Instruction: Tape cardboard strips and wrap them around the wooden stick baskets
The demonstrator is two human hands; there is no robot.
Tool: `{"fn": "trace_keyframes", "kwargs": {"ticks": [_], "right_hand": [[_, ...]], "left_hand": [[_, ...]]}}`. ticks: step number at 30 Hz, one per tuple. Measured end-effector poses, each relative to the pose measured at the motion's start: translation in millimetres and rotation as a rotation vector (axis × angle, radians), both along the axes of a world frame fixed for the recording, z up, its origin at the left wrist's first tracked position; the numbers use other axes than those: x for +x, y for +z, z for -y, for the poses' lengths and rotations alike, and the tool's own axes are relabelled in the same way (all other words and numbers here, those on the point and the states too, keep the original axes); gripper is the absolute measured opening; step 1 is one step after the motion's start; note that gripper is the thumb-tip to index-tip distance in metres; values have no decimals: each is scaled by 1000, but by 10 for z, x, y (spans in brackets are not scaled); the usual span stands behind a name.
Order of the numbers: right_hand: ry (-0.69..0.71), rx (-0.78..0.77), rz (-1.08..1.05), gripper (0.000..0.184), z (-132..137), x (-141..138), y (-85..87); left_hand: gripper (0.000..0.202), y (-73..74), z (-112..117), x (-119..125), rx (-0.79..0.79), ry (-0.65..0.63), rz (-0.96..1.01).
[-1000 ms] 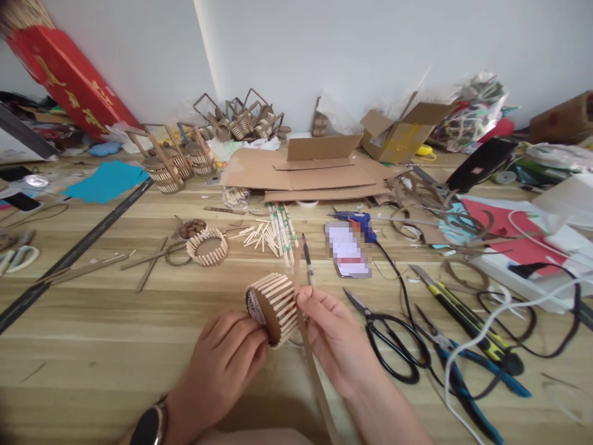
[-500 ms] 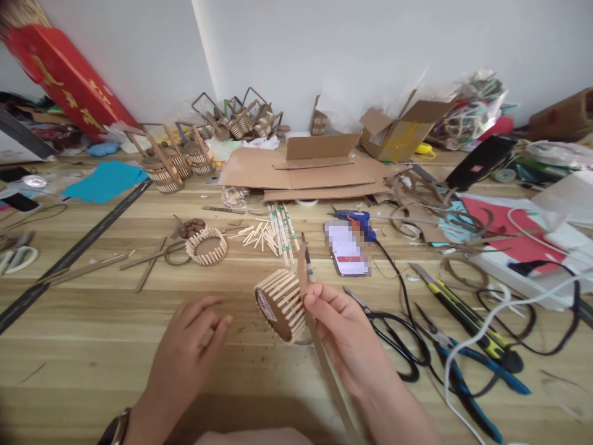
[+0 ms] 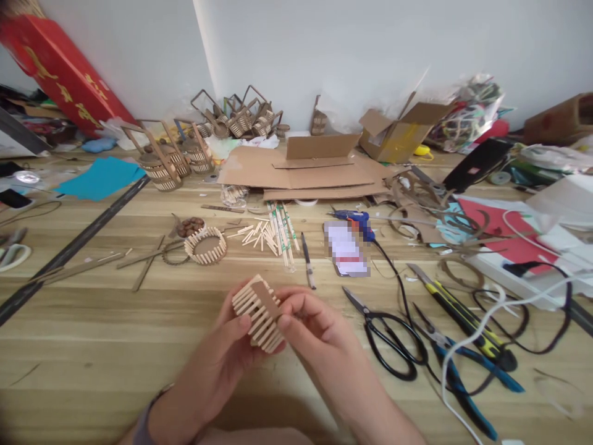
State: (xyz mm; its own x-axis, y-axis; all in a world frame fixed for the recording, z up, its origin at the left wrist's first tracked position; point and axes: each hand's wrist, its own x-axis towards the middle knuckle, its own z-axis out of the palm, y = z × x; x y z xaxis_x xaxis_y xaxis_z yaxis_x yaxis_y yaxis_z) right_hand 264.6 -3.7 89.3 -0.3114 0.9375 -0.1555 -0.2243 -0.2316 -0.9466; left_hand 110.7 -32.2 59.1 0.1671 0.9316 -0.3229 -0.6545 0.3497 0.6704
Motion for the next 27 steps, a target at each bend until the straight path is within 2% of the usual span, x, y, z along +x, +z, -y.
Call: {"fn": "trace_keyframes", "kwargs": {"ticks": [2,4,8,10,13,18,22,27], "right_hand": [[-77,81,106,23,1,86,18],[-72,150,254,26,11,173,32],[143,168,619,26,53,212,66],[208,151,722,25,71,164,84],[216,153,762,24,75,87,100],[283,173,775,22,48,68,76],[293,190,779,21,32,71,57],[316,197,765,20,36,62,62]], "left_hand": [[67,-21,-5,-30,15,65,48],[67,-42,-6,-61,47,126,60],[63,-68,6,-83,118,223,41],[68,-71,17,-82,162,237,39],[84,-67,29,-88,212,244,21],[101,-75,39,-116,205,276,-75],[103,-81,48,-125,203,277,-108],[93,-48,44,-106,221,256,-85]]}}
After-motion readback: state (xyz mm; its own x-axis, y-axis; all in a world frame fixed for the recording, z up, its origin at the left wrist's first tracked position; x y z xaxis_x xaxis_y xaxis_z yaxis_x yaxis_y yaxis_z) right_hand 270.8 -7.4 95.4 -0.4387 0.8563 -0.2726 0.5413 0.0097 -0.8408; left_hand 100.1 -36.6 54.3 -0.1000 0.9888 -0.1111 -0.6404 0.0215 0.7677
